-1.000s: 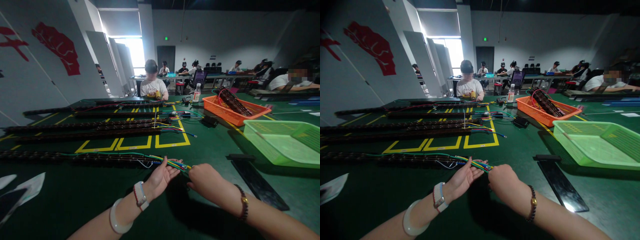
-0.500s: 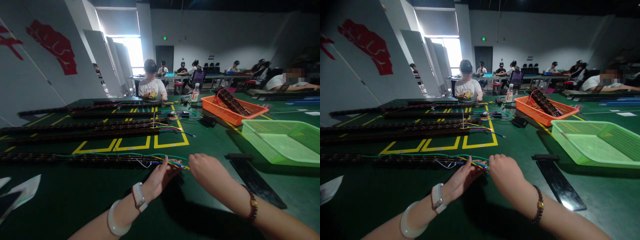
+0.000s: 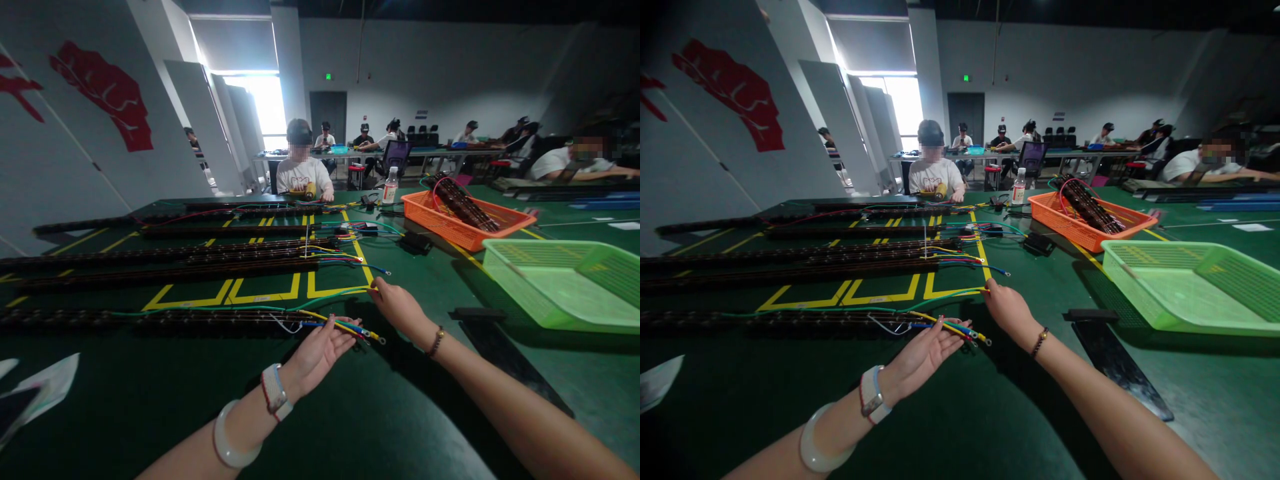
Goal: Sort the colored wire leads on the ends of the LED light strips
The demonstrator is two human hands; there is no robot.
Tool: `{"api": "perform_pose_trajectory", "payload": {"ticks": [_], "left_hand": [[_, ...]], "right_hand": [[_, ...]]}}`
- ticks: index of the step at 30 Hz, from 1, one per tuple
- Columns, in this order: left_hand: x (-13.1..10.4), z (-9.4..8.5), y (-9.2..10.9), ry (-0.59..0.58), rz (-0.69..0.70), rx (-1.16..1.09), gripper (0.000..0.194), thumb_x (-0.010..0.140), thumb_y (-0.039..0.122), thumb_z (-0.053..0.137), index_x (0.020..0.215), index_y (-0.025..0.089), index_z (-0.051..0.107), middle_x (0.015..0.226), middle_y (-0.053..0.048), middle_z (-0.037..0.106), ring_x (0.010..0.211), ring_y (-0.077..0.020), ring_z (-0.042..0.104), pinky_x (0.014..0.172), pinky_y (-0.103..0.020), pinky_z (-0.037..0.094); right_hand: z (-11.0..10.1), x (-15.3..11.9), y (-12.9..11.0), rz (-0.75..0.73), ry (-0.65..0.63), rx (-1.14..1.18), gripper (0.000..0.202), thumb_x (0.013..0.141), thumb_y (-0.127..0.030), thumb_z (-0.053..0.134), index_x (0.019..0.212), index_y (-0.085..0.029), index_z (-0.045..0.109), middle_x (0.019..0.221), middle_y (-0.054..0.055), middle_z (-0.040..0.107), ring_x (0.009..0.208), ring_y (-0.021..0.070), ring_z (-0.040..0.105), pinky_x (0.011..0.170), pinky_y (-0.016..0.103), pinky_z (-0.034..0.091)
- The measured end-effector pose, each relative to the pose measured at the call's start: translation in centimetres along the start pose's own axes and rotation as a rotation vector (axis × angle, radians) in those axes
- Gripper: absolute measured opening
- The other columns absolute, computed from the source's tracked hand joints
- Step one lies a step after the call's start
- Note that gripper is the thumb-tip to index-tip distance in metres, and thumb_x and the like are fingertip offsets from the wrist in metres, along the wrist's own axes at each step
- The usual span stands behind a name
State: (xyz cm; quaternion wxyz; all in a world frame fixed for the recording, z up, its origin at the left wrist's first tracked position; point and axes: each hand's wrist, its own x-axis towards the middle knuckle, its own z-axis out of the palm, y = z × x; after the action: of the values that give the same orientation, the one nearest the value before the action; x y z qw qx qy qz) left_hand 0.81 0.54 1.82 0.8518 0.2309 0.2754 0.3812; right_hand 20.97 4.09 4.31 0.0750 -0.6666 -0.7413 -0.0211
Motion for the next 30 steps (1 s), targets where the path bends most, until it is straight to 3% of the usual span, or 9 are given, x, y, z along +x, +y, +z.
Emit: {"api": "perform_pose_trajectory", "payload": {"ticks": [3, 7, 12, 16, 19, 21, 24, 30], "left_hand": [[0.1, -0.1, 0.2, -0.014, -0.005, 0.005, 0.028, 0.089, 0.031, 0.049, 0.102, 0.009, 0.058, 0.122, -0.018, 0.058, 0.115, -0.0241, 0.054, 0.105, -0.040, 0.036], [0.3, -0.4, 0.3, -0.018, -0.020, 0.001, 0.031, 0.090, 0.033, 0.048, 0.103, 0.007, 0.059, 0.123, -0.019, 0.057, 0.117, -0.0248, 0.053, 0.106, -0.041, 0.035], [0.5, -0.6, 0.4, -0.055, -0.030, -0.004, 0.035, 0.091, 0.034, 0.044, 0.107, 0.006, 0.058, 0.125, -0.020, 0.055, 0.119, -0.0246, 0.051, 0.107, -0.039, 0.033], [0.4, -0.4, 0.5, -0.039, -0.040, -0.006, 0.032, 0.091, 0.031, 0.044, 0.106, 0.007, 0.058, 0.123, -0.018, 0.056, 0.118, -0.0231, 0.051, 0.107, -0.039, 0.033], [0.3, -0.4, 0.4, -0.003, -0.043, 0.006, 0.025, 0.090, 0.028, 0.048, 0.102, 0.008, 0.060, 0.116, -0.016, 0.061, 0.114, -0.0213, 0.054, 0.106, -0.037, 0.034], [0.3, -0.4, 0.3, -0.009, -0.036, 0.005, 0.024, 0.090, 0.027, 0.049, 0.100, 0.009, 0.061, 0.111, -0.014, 0.063, 0.109, -0.0200, 0.057, 0.105, -0.036, 0.034], [0.3, -0.6, 0.1, -0.032, -0.027, 0.009, 0.025, 0.090, 0.029, 0.047, 0.099, 0.010, 0.062, 0.102, -0.012, 0.066, 0.101, -0.0184, 0.060, 0.103, -0.035, 0.036], [0.3, -0.7, 0.1, -0.070, -0.078, 0.032, 0.033, 0.090, 0.035, 0.047, 0.108, 0.010, 0.060, 0.102, -0.012, 0.066, 0.099, -0.0195, 0.060, 0.101, -0.035, 0.036]], "right_hand": [[1.5, 0.6, 0.1, 0.010, 0.023, 0.010, 0.022, 0.096, -0.032, 0.036, 0.101, -0.016, 0.051, 0.080, 0.006, 0.067, 0.069, 0.0175, 0.062, 0.054, 0.025, 0.032], [3.1, 1.2, 0.6, -0.069, 0.121, -0.024, 0.023, 0.093, -0.034, 0.043, 0.085, -0.016, 0.056, 0.087, 0.008, 0.064, 0.081, 0.0188, 0.058, 0.067, 0.026, 0.037], [3.8, 1.3, 1.2, -0.141, 0.176, 0.102, 0.017, 0.087, -0.032, 0.053, 0.084, -0.016, 0.057, 0.088, 0.007, 0.059, 0.080, 0.0176, 0.053, 0.071, 0.026, 0.039], [1.9, 0.6, 0.5, -0.218, 0.155, 0.347, 0.021, 0.089, -0.034, 0.049, 0.083, -0.016, 0.057, 0.085, 0.005, 0.060, 0.075, 0.0144, 0.053, 0.066, 0.023, 0.039], [-0.5, -0.5, -1.0, -0.319, -0.065, 0.424, 0.036, 0.093, -0.041, 0.041, 0.076, -0.016, 0.060, 0.071, 0.003, 0.061, 0.061, 0.0110, 0.052, 0.055, 0.021, 0.035], [-2.0, -1.5, -2.2, -0.390, -0.146, 0.306, 0.040, 0.092, -0.042, 0.041, 0.072, -0.016, 0.062, 0.066, 0.003, 0.062, 0.057, 0.0110, 0.052, 0.053, 0.021, 0.033], [-3.3, -2.9, -3.7, -0.401, -0.118, 0.067, 0.034, 0.090, -0.039, 0.046, 0.078, -0.016, 0.067, 0.074, 0.007, 0.067, 0.065, 0.0149, 0.059, 0.057, 0.023, 0.036], [-3.2, -4.1, -4.9, -0.361, -0.195, -0.112, 0.025, 0.088, -0.033, 0.051, 0.087, -0.016, 0.069, 0.081, 0.010, 0.069, 0.071, 0.0203, 0.065, 0.062, 0.025, 0.045]]}}
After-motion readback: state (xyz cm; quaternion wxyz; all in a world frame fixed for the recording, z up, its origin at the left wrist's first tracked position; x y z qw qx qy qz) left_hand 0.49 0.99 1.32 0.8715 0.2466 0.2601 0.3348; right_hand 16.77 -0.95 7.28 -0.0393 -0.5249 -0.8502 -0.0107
